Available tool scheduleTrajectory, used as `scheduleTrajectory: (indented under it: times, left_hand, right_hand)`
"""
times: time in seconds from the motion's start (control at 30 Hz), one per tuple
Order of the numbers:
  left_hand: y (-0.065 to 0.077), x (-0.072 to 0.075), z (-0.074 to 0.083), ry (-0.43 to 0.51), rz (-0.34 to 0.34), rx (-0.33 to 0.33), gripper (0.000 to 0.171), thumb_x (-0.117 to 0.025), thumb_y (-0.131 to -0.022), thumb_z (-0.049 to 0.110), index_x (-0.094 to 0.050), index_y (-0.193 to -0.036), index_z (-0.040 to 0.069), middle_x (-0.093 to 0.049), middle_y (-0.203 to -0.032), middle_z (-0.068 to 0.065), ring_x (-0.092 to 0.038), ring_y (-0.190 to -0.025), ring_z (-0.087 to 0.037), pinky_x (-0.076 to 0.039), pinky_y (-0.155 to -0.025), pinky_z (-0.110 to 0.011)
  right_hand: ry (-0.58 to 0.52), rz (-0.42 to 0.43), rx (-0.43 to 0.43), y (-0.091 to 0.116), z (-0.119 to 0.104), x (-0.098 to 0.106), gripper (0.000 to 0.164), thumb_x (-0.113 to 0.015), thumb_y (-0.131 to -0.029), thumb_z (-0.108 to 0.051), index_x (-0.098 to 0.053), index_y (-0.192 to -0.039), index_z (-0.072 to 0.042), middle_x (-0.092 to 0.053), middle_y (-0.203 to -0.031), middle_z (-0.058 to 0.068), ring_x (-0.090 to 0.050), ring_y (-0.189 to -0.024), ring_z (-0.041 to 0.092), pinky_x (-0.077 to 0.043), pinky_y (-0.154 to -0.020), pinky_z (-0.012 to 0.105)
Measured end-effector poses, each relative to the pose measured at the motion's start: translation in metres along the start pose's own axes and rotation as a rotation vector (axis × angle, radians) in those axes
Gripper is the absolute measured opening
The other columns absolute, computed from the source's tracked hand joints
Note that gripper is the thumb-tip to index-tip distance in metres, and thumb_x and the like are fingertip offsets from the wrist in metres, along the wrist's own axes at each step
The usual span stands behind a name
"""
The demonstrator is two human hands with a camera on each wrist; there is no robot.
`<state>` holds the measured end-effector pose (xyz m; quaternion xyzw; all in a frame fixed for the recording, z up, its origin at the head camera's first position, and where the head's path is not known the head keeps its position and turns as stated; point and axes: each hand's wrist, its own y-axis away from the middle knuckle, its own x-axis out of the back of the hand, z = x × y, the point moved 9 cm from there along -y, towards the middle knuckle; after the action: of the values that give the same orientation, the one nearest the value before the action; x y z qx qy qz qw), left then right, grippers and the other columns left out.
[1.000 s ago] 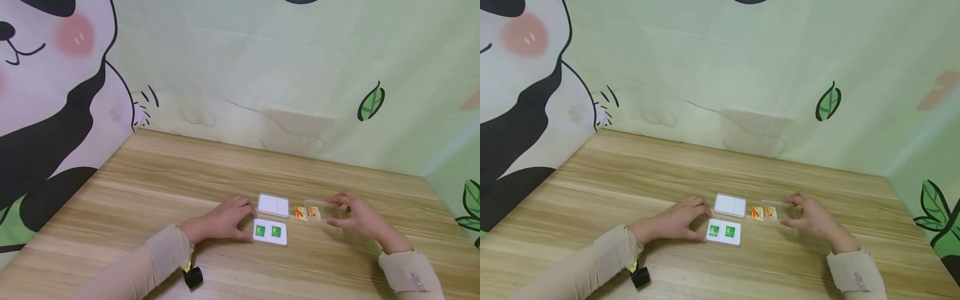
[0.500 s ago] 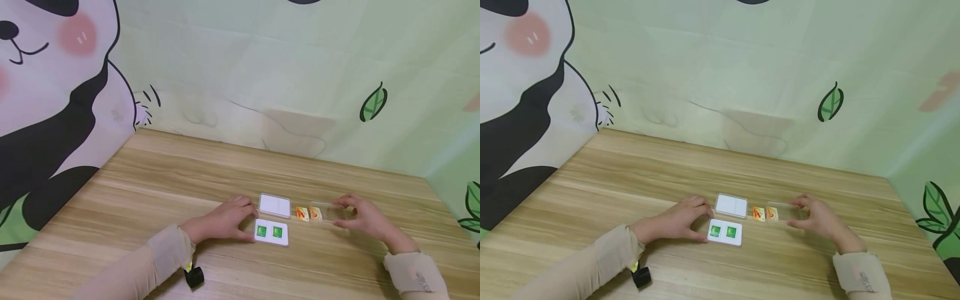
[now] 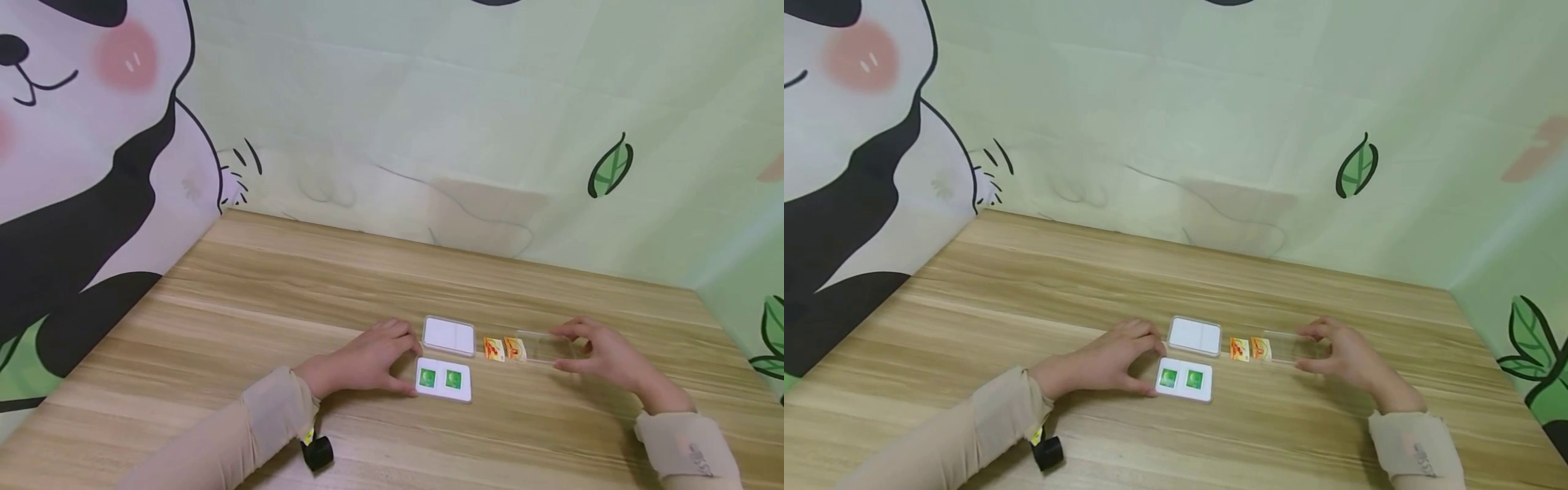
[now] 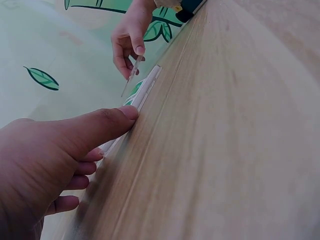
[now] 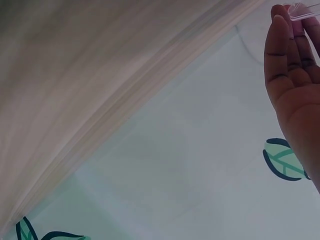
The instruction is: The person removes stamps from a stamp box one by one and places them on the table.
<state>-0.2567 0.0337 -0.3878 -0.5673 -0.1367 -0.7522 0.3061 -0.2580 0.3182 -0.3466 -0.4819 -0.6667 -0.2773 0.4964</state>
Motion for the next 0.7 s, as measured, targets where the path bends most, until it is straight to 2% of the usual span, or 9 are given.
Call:
scheduleTrajectory:
  times: [0.2,0.7]
  left_hand:
    - [0.0,0.001,0.001,-0.005,0.003,-0.009,0.055,-0.075,-0.077,0.051,-0.062,-0.115,0.013,-0.056,-0.119,0.001,-0.047,-0.118,-0.017,-0.037,-0.109,-0.037]
    - [-0.001,0.001,0.001,0.015,-0.008,0.0,0.055,-0.075,-0.077,0.05,-0.062,-0.115,0.013,-0.056,-0.12,0.0,-0.046,-0.12,-0.018,-0.036,-0.11,-0.038]
  right_hand:
    - [0.001,-0.027,-0.027,0.002,0.007,0.0,0.049,-0.079,-0.078,-0.028,-0.065,-0.116,-0.001,-0.064,-0.112,0.014,-0.057,-0.098,0.023,-0.05,-0.072,0.027]
    - [-0.01,-0.031,-0.036,0.005,0.015,0.002,0.049,-0.079,-0.078,-0.028,-0.065,-0.116,-0.002,-0.064,-0.112,0.014,-0.055,-0.097,0.011,-0.049,-0.072,0.026]
